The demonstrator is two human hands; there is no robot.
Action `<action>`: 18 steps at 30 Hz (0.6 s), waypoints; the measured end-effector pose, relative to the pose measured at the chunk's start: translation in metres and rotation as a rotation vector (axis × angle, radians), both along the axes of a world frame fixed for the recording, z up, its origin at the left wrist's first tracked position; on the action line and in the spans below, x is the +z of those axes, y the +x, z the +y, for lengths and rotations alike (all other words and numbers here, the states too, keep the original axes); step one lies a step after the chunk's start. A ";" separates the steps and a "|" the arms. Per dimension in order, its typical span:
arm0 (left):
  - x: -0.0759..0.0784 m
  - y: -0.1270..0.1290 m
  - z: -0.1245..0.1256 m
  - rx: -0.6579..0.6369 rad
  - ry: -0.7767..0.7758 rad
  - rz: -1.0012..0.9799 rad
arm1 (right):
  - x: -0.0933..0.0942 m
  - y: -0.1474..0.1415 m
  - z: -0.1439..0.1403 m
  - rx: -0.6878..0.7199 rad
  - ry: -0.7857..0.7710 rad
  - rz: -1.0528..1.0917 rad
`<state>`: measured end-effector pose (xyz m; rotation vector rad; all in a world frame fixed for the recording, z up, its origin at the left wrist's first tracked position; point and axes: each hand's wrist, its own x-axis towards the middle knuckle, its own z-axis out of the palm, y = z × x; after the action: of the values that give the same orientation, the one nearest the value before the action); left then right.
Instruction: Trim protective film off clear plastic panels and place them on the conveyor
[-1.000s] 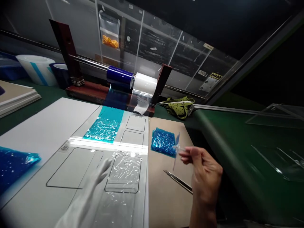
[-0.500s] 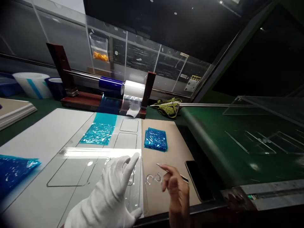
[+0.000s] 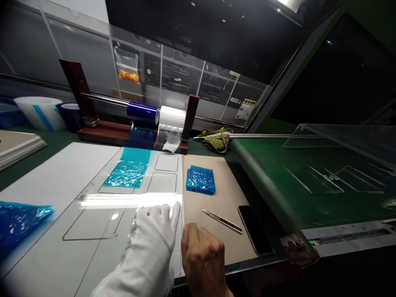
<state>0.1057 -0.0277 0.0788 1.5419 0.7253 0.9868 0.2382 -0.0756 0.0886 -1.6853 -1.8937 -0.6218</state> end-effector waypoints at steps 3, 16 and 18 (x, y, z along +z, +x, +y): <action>0.001 0.001 0.000 0.050 0.114 0.085 | -0.001 0.005 -0.007 -0.008 0.001 0.180; -0.025 -0.004 -0.010 0.252 0.814 0.713 | -0.011 0.015 -0.004 0.036 -0.408 1.300; -0.003 -0.004 -0.012 0.205 0.778 0.979 | -0.012 0.011 -0.008 -0.073 -0.268 0.872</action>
<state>0.1016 -0.0395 0.0758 2.7408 1.2690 0.6254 0.2489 -0.0836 0.0766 -1.7730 -1.3034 0.3406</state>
